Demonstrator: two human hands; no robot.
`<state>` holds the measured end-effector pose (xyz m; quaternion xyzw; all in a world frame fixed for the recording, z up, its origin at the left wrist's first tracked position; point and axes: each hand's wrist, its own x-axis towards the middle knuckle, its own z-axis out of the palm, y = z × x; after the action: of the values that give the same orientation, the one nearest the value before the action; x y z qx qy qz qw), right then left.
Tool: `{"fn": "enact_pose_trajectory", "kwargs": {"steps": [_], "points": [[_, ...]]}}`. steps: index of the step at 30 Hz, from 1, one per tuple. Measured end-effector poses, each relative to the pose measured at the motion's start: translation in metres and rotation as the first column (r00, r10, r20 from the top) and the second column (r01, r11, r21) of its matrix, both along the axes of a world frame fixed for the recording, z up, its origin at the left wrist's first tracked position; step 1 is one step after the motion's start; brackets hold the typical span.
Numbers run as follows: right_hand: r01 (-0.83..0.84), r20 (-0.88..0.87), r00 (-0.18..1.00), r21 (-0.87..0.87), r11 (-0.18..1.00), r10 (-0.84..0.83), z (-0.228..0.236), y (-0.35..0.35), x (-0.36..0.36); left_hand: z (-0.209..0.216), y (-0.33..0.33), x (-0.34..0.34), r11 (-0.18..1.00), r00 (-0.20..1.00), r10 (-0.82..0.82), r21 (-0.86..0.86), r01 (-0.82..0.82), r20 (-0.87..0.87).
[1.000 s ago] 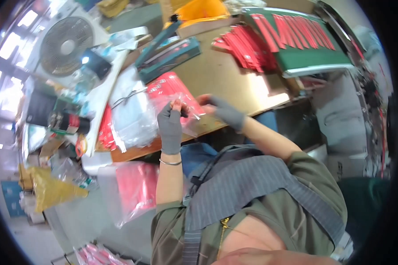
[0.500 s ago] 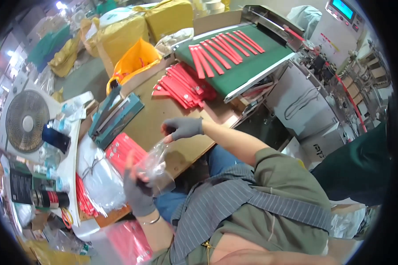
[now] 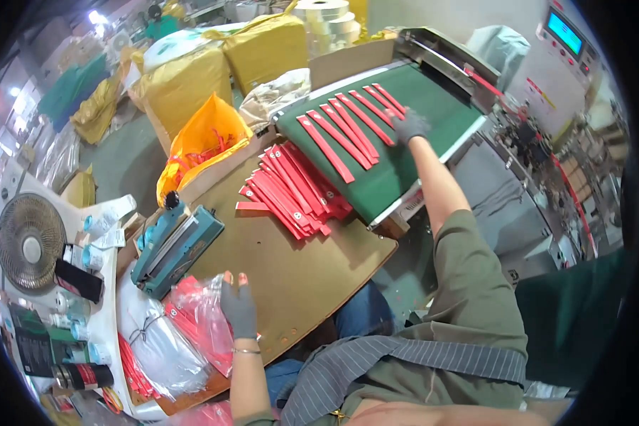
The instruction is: Packing and sealing pink plastic items into plastic bags at a workstation.
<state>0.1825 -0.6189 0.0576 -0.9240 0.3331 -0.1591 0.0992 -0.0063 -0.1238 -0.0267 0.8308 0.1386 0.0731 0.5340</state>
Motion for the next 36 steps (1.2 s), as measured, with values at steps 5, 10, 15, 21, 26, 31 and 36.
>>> {"fn": "enact_pose_trajectory", "kwargs": {"steps": [5,10,15,21,26,31,36], "points": [[-0.412,0.011,0.911,0.007,0.911,0.412,-0.024,-0.001,0.027,-0.02,-0.025,0.069,0.998,0.998,-0.068,0.007,0.068,0.006],[-0.79,-0.098,0.611,-0.005,0.613,0.786,-0.005,0.195,-0.013,-0.007,-0.063,0.151,0.957,0.973,-0.194,-0.241,0.159,-0.125],[-0.732,0.0,0.677,0.108,0.673,0.736,-0.07,0.254,0.016,-0.048,-0.116,0.172,0.994,0.997,0.001,0.113,0.007,-0.071],[-0.37,0.078,0.928,0.301,0.879,0.365,-0.103,0.255,0.023,-0.048,-0.089,0.177,0.92,0.976,-0.214,-0.345,0.188,-0.038],[-0.565,-0.068,0.683,0.583,0.584,0.728,-0.062,0.305,-0.016,-0.055,-0.048,0.177,0.592,0.959,-0.206,-0.805,-0.037,-0.195],[-0.115,0.221,0.833,0.966,-0.232,0.507,-0.092,0.297,-0.039,-0.024,-0.042,0.144,0.666,0.94,-0.289,-0.744,0.063,-0.179],[-0.28,0.43,0.858,0.85,-0.446,0.281,-0.079,0.322,-0.084,0.034,-0.039,0.089,0.705,0.95,-0.232,-0.637,0.313,0.209]]}}
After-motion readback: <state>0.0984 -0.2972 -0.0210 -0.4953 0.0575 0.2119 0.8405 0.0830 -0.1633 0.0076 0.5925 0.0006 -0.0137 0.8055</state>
